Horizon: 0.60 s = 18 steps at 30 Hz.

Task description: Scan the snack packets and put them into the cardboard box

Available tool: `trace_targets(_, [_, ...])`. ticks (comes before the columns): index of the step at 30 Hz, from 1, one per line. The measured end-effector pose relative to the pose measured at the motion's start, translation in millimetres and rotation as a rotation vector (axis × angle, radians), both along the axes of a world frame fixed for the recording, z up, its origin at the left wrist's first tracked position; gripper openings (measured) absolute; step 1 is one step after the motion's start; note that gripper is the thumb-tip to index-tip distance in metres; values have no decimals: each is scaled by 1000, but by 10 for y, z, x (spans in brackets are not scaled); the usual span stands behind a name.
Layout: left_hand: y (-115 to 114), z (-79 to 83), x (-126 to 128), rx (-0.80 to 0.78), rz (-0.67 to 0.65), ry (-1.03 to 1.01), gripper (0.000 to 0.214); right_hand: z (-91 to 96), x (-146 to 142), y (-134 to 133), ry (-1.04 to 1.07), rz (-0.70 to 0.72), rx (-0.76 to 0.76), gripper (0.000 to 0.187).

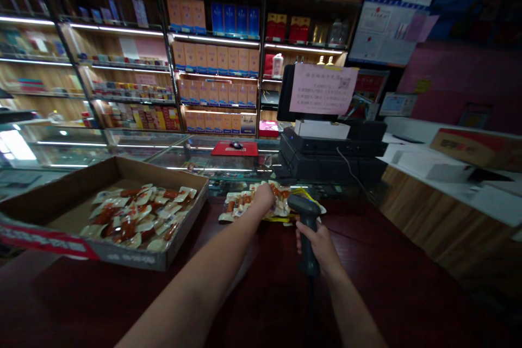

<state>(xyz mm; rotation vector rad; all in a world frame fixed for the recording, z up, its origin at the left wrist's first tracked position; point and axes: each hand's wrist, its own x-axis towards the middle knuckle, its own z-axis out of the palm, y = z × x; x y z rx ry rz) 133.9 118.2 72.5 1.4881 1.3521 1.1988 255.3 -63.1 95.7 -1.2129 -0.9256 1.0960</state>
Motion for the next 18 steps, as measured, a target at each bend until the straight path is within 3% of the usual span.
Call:
trace_targets(3, [-60,58,22,-23,35,418,20,-2,-6,6,-2,7,5,40])
trace_targets(5, [-114,99,18,1,46,589,21,1,-20,3,-2,14,10,40])
trace_targets(10, [-293,163,-199,135,131,569,17,-18,-124,-11,-8,52,-29,43])
trace_targets(14, [-427,192,-707,220,220,514,17,-104,-372,20,10,152,-64,47])
trace_targets(18, [-438,261,-1493,245,346,552,20,-209,-762,55,16,289,-81,50])
